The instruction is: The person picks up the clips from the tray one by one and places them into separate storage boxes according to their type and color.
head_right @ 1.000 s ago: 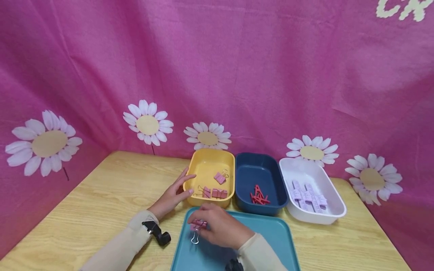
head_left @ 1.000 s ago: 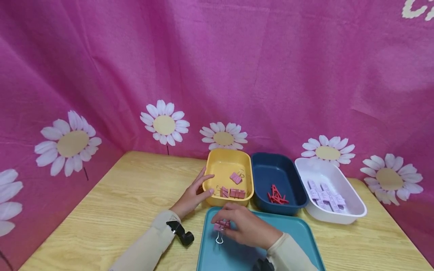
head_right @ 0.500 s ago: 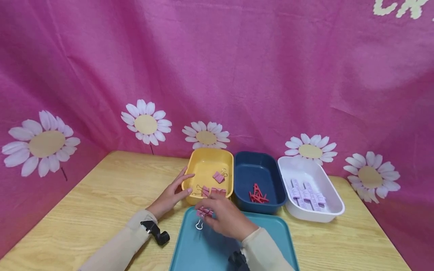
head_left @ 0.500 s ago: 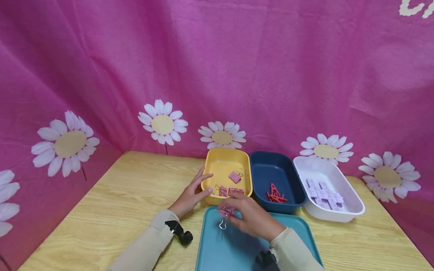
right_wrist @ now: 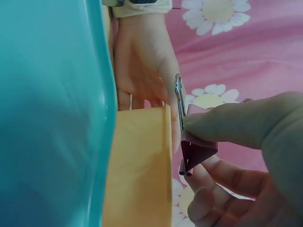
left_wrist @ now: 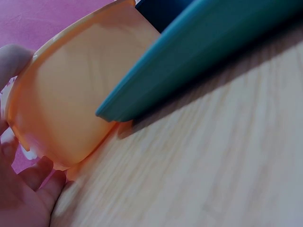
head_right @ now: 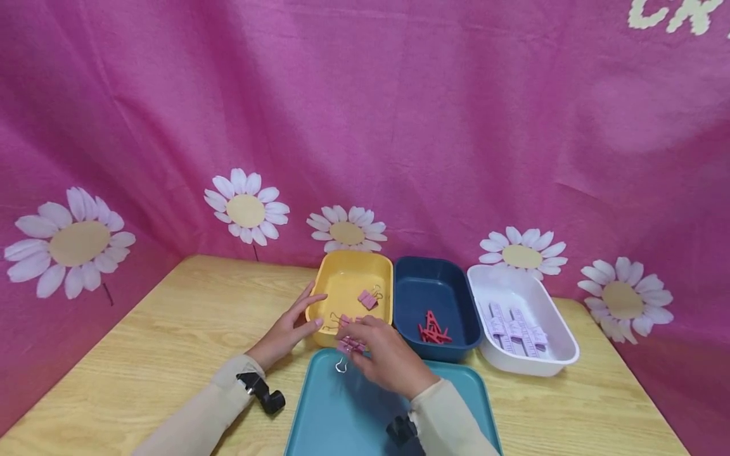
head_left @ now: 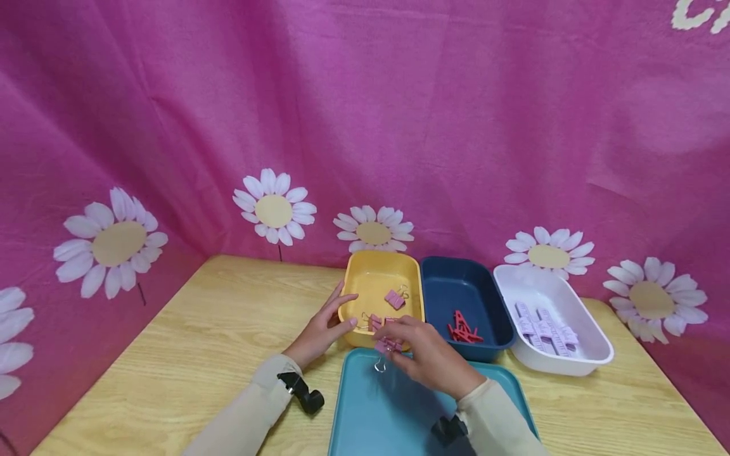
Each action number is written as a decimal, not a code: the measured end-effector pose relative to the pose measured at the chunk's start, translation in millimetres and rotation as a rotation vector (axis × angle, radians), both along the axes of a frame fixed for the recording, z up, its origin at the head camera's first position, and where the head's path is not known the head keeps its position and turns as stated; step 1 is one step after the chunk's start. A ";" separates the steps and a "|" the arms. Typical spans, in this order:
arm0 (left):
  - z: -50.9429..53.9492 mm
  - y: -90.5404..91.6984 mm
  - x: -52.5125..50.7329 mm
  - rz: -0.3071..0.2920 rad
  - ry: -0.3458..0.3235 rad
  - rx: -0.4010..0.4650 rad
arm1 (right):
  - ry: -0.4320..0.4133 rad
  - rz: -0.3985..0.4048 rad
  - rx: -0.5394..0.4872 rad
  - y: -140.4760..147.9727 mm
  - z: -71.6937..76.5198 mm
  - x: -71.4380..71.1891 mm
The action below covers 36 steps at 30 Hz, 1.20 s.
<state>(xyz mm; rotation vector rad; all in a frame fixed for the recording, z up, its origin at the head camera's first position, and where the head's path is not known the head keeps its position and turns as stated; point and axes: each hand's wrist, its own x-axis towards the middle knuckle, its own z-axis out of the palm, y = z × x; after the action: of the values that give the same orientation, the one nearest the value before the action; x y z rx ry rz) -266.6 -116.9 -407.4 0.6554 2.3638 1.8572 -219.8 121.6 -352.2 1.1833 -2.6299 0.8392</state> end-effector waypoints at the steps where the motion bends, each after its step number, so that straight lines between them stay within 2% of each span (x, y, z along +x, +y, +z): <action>1: 0.1 -0.2 -0.2 0.002 0.001 -0.001 | 0.005 0.000 -0.005 0.3 0.8 -1.0; 7: -3.9 0.7 -3.0 0.009 -0.002 0.014 | -0.009 -0.031 -0.037 5.1 5.4 -7.8; 12: -22.1 1.5 -14.0 0.035 0.002 0.018 | -0.045 -0.032 -0.043 9.1 6.9 -13.1; 16: -29.2 1.3 -20.6 0.041 0.022 0.024 | -0.057 -0.047 -0.047 11.1 8.6 -18.2; 17: -29.2 1.2 -20.8 0.041 0.028 0.029 | -0.070 -0.056 -0.048 11.4 8.9 -19.3; 19: -21.1 0.9 -15.8 0.028 0.019 0.036 | -0.084 -0.072 -0.044 11.8 8.7 -21.9; 24: -21.1 1.1 -16.0 0.020 0.013 0.047 | -0.081 -0.098 -0.015 14.7 7.4 -30.1; 26: -26.0 1.8 -19.1 0.024 0.021 0.058 | -0.082 -0.098 -0.010 16.0 7.7 -33.0; 32: -6.9 1.0 -4.5 0.000 -0.007 0.065 | -0.079 -0.081 -0.004 17.2 8.3 -40.1; 36: -2.2 0.0 -1.2 -0.003 -0.012 0.045 | -0.081 -0.088 0.007 16.8 9.3 -43.4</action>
<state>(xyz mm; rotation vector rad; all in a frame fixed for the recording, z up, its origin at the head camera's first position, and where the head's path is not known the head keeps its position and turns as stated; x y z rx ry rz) -267.9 -116.8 -409.6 0.6496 2.3181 1.9132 -263.2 138.3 -342.9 1.0483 -2.7287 0.8803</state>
